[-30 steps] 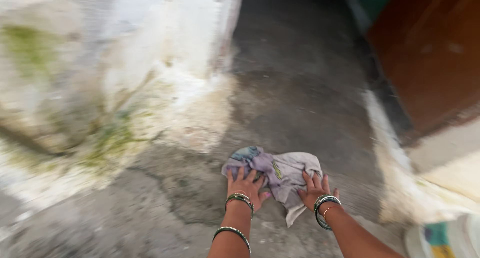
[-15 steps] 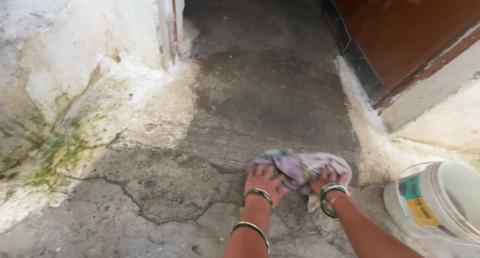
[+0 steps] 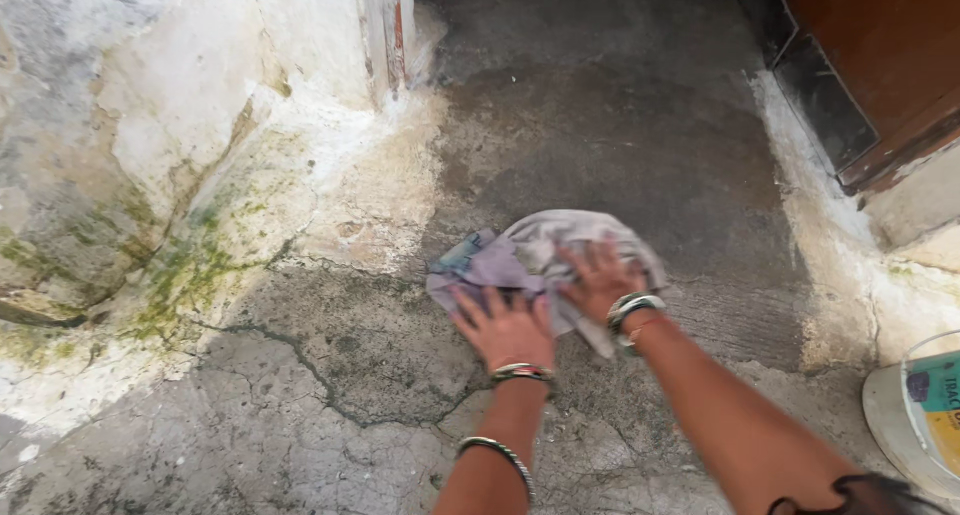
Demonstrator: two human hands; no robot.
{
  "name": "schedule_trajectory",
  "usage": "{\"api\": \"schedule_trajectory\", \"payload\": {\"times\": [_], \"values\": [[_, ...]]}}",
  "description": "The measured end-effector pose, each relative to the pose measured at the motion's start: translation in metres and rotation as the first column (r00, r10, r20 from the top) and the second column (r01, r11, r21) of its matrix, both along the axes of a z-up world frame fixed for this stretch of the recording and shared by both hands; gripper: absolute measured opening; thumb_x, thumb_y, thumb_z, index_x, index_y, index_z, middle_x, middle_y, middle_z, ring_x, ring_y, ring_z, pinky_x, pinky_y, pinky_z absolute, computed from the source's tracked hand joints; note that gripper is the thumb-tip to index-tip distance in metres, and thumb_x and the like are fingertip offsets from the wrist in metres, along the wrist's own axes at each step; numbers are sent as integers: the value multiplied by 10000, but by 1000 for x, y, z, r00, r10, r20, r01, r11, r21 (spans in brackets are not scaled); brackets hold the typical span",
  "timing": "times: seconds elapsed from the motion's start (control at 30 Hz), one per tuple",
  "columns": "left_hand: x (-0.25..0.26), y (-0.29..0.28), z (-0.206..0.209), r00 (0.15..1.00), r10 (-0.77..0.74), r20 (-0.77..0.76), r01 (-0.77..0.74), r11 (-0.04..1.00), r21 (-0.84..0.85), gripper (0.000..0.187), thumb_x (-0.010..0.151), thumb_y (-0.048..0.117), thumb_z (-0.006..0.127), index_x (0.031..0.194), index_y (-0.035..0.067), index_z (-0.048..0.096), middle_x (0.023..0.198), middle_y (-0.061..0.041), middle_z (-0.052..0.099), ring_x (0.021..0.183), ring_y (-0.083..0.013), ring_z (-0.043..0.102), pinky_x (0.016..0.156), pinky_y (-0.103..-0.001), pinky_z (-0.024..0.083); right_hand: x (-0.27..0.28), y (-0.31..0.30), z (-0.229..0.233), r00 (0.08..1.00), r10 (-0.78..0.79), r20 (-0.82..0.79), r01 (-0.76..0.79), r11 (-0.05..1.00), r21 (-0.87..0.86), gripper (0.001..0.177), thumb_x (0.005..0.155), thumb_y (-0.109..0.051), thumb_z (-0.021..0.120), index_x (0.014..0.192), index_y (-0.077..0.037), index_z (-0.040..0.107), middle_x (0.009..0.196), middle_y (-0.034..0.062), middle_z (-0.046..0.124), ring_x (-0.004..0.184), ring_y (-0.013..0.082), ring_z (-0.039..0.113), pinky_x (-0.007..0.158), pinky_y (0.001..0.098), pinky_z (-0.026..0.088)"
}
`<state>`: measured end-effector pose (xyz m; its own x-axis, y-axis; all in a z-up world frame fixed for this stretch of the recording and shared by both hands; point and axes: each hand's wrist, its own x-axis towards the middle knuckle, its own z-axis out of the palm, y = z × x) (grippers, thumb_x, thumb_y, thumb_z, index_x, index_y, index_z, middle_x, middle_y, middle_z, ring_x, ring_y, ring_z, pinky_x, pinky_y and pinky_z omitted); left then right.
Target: The person wipes a concrete floor by hand with a cloth, repeatedly dipping the cloth into a bucket of water to clean the surface.
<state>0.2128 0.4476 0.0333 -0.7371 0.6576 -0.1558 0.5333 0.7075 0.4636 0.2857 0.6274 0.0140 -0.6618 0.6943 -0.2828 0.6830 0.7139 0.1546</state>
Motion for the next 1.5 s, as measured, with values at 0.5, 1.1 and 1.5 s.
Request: {"api": "schedule_trajectory", "payload": {"times": [0.5,1.1,1.5], "values": [[166,72,-61,604,-786,-131,795,583,165,697,948,409,550,1503,2,440,1629,-134,345,1524,-279,251,1240,-440,195,332,183,-82,871,-469,148,429,871,239,695,975,-680,311,1608,-415,201,1662,199,157,1497,500,199,1207,667,87],[90,-5,32,551,-832,66,824,529,-202,295,886,103,684,1169,40,738,1267,-214,666,1182,-368,657,976,-452,559,224,-95,-4,614,-761,210,775,631,18,781,1017,-429,512,1662,-300,91,1639,65,302,1473,352,377,1040,561,509],[-18,-38,-9,779,-621,-83,550,741,-386,302,928,132,700,1229,128,721,1332,-94,649,1260,-271,627,980,-410,570,49,-182,-44,921,-366,-134,373,927,30,693,915,-244,621,1502,-14,335,1457,183,465,1279,340,561,969,410,537]]}}
